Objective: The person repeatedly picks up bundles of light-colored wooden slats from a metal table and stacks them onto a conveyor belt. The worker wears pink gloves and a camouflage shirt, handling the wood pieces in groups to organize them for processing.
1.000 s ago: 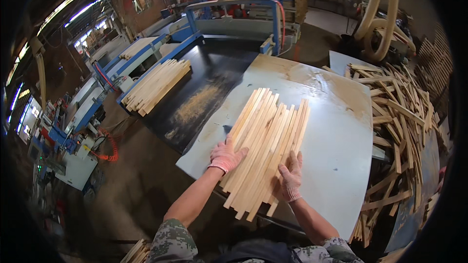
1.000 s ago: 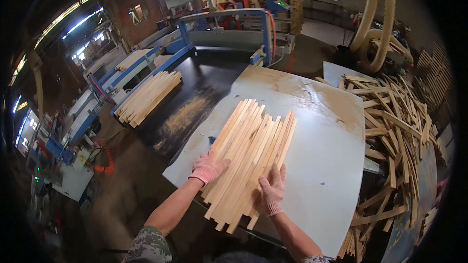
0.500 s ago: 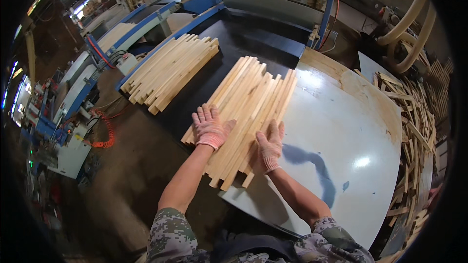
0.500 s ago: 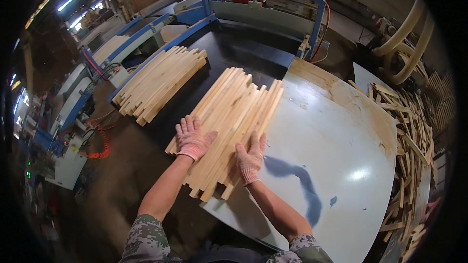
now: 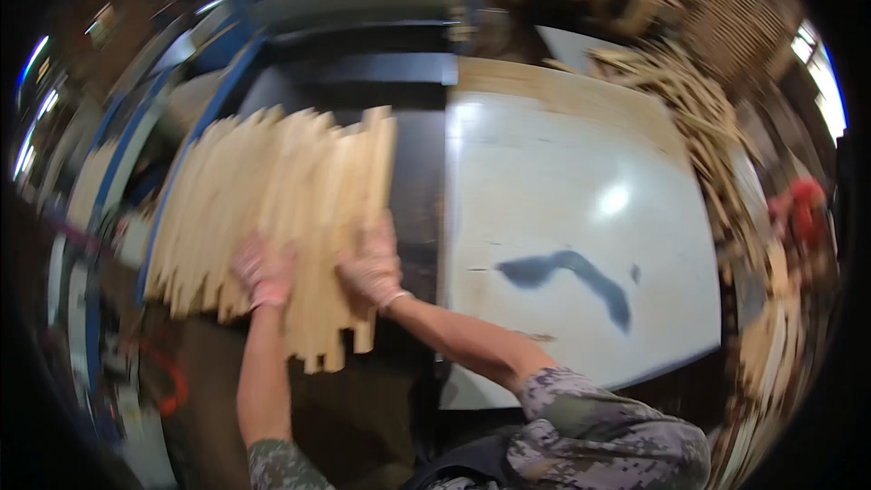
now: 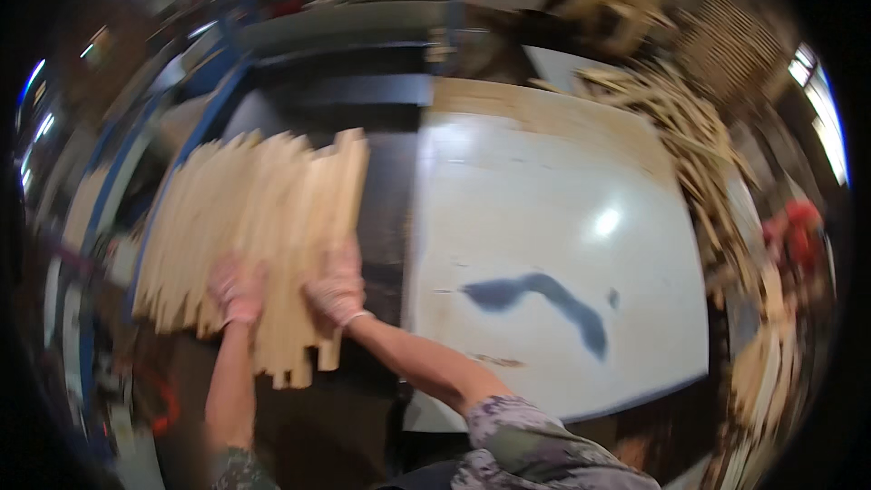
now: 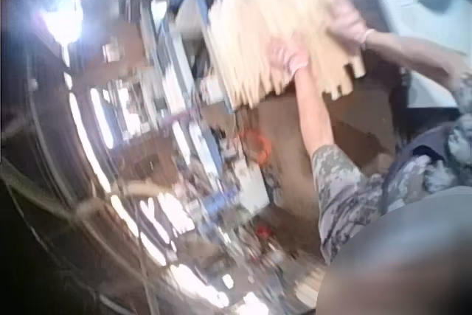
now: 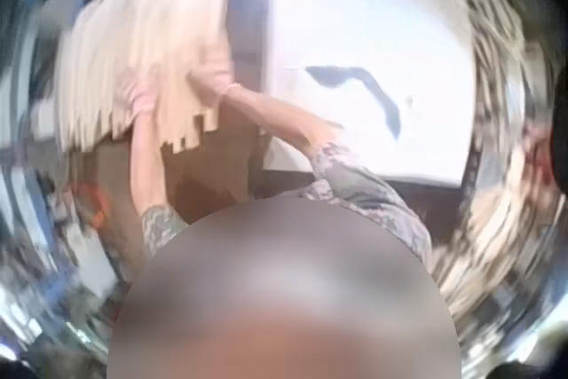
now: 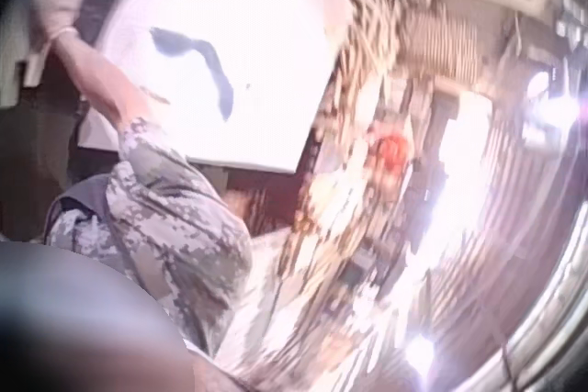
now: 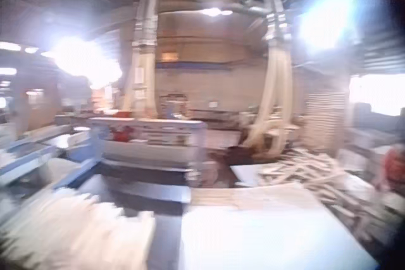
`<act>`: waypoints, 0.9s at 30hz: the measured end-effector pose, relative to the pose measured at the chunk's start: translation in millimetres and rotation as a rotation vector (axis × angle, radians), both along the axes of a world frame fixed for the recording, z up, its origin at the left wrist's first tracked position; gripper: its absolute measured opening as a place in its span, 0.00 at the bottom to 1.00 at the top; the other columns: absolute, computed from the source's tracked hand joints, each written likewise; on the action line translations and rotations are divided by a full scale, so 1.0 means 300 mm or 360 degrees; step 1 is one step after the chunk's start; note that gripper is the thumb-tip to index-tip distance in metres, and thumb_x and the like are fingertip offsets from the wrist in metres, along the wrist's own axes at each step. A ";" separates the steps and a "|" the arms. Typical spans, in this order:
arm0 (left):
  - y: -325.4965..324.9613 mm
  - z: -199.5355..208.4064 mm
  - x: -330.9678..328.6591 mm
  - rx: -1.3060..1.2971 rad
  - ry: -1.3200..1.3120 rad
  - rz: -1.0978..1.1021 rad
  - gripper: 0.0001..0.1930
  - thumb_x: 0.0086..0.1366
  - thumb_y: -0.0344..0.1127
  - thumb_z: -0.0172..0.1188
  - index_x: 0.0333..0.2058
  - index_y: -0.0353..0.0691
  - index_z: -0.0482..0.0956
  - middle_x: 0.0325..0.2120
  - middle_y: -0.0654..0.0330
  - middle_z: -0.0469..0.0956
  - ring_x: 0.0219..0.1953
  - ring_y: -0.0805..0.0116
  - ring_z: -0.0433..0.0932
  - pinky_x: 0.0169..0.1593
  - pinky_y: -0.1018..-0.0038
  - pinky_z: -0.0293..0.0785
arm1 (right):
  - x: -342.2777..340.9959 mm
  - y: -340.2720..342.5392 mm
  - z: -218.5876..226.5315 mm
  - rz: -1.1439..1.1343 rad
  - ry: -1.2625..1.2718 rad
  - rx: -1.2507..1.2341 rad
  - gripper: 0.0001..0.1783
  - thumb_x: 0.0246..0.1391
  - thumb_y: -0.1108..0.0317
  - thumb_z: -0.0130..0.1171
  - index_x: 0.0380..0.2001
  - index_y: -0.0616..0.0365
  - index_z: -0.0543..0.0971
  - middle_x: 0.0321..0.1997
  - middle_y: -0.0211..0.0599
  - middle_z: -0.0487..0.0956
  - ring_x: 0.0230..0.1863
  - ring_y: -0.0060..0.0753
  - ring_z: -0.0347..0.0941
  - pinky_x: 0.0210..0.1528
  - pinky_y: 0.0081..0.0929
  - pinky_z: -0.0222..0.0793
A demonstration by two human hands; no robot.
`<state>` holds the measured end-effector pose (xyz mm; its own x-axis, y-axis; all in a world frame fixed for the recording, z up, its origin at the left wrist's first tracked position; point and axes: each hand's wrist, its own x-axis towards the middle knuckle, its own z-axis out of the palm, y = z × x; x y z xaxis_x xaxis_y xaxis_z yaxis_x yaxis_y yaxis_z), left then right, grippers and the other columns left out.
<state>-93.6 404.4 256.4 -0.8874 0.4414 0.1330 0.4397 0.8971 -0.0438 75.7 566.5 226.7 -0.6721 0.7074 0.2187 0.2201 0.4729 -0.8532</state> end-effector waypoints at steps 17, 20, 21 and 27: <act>0.651 0.120 1.007 0.1767 -0.0958 -0.1156 0.28 0.82 0.47 0.51 0.66 0.26 0.75 0.64 0.39 0.78 0.66 0.47 0.76 0.73 0.57 0.70 | 1.890 0.130 0.078 0.0104 0.0629 -0.1535 0.39 0.69 0.60 0.64 0.78 0.62 0.65 0.64 0.34 0.79 0.65 0.27 0.72 0.68 0.27 0.68; 0.792 0.087 1.441 0.1923 -0.1719 -0.1351 0.27 0.83 0.44 0.51 0.66 0.26 0.75 0.63 0.40 0.79 0.64 0.49 0.78 0.72 0.58 0.72 | 2.300 0.034 -0.009 -0.0329 0.1152 -0.1816 0.39 0.71 0.65 0.62 0.78 0.69 0.62 0.67 0.39 0.78 0.58 0.26 0.77 0.62 0.25 0.73; 0.837 0.077 1.592 0.1873 -0.1930 -0.1427 0.26 0.83 0.43 0.51 0.66 0.26 0.75 0.62 0.40 0.79 0.64 0.50 0.79 0.71 0.59 0.73 | 2.444 -0.021 0.000 -0.0590 0.1173 -0.1806 0.39 0.71 0.67 0.61 0.79 0.68 0.61 0.68 0.40 0.78 0.57 0.26 0.78 0.61 0.26 0.75; 0.891 0.071 2.457 0.1284 -0.2691 -0.1636 0.23 0.82 0.39 0.54 0.65 0.26 0.76 0.59 0.44 0.82 0.61 0.55 0.81 0.69 0.60 0.77 | 3.037 -0.309 -0.193 -0.1311 0.1378 -0.1788 0.39 0.72 0.66 0.62 0.79 0.64 0.60 0.74 0.54 0.73 0.66 0.39 0.76 0.70 0.35 0.73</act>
